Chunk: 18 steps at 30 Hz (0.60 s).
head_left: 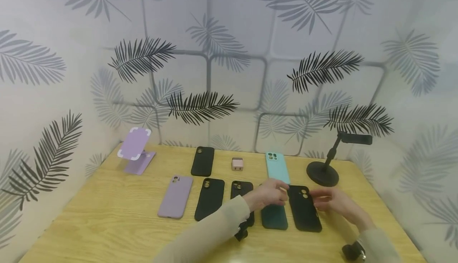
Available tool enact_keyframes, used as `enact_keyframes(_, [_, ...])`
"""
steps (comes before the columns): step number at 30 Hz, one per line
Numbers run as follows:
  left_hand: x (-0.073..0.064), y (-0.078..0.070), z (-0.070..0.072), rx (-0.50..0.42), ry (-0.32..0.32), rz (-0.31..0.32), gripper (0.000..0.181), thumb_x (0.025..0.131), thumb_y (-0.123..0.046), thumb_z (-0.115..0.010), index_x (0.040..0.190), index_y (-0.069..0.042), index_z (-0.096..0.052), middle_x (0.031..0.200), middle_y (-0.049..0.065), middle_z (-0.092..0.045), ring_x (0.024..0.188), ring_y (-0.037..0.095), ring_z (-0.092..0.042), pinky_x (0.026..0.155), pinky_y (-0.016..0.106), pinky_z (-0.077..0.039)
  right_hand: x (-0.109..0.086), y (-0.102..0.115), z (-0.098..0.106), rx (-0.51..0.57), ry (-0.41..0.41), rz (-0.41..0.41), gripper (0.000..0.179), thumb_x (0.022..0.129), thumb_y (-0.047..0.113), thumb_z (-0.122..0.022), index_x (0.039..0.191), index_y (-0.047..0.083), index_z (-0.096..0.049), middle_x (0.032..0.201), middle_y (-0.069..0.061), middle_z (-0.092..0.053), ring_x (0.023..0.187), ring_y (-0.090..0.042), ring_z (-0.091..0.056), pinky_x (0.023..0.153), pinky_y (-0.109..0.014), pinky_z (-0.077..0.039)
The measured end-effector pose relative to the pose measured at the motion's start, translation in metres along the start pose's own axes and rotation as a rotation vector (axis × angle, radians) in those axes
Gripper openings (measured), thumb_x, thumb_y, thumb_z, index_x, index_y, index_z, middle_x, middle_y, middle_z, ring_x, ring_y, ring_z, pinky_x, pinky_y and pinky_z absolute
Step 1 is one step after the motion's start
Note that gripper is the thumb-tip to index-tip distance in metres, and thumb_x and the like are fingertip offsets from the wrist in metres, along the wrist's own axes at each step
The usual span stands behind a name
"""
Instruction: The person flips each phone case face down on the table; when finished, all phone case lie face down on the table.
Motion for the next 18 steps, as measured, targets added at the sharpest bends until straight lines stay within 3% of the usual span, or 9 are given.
enact_keyframes(5, [-0.003, 0.001, -0.012, 0.018, -0.003, 0.0, 0.047, 0.09, 0.007, -0.062, 0.135, 0.007, -0.051, 0.118, 0.024, -0.062, 0.109, 0.035, -0.065, 0.089, 0.039, -0.058, -0.004, 0.003, -0.004, 0.013, 0.049, 0.041, 0.05, 0.089, 0.004, -0.069, 0.13, -0.017, -0.05, 0.128, -0.037, -0.055, 0.109, -0.04, -0.063, 0.079, -0.029, -0.059])
enact_keyframes(10, [-0.003, 0.002, -0.02, 0.047, 0.003, -0.011, 0.046, 0.09, 0.008, -0.061, 0.135, 0.007, -0.052, 0.108, 0.02, -0.065, 0.109, 0.035, -0.065, 0.09, 0.039, -0.058, -0.005, 0.004, -0.005, 0.002, 0.047, 0.038, 0.047, 0.088, 0.002, -0.069, 0.127, -0.018, -0.052, 0.12, -0.034, -0.059, 0.103, -0.033, -0.066, 0.077, -0.028, -0.059])
enact_keyframes(15, [-0.002, 0.002, -0.026, 0.029, -0.007, 0.004, 0.047, 0.089, 0.01, -0.058, 0.135, 0.006, -0.052, 0.117, 0.023, -0.06, 0.111, 0.036, -0.064, 0.092, 0.042, -0.057, -0.004, 0.002, -0.005, -0.036, 0.024, 0.021, 0.045, 0.086, 0.002, -0.071, 0.125, -0.015, -0.055, 0.112, -0.028, -0.064, 0.098, -0.028, -0.066, 0.074, -0.025, -0.058])
enact_keyframes(18, [-0.002, 0.004, -0.027, -0.029, -0.032, 0.011, 0.048, 0.087, 0.013, -0.057, 0.135, 0.007, -0.051, 0.119, 0.026, -0.058, 0.108, 0.039, -0.065, 0.091, 0.042, -0.057, -0.002, 0.001, -0.006, -0.06, 0.01, 0.021, 0.045, 0.085, 0.003, -0.073, 0.123, -0.014, -0.057, 0.108, -0.024, -0.066, 0.094, -0.022, -0.066, 0.073, -0.023, -0.057])
Point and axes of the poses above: each hand's wrist, its own x-axis towards the middle knuckle, its own z-axis out of the back of the hand, y = z × x, the point moved 5 cm from there along x, towards the middle knuckle
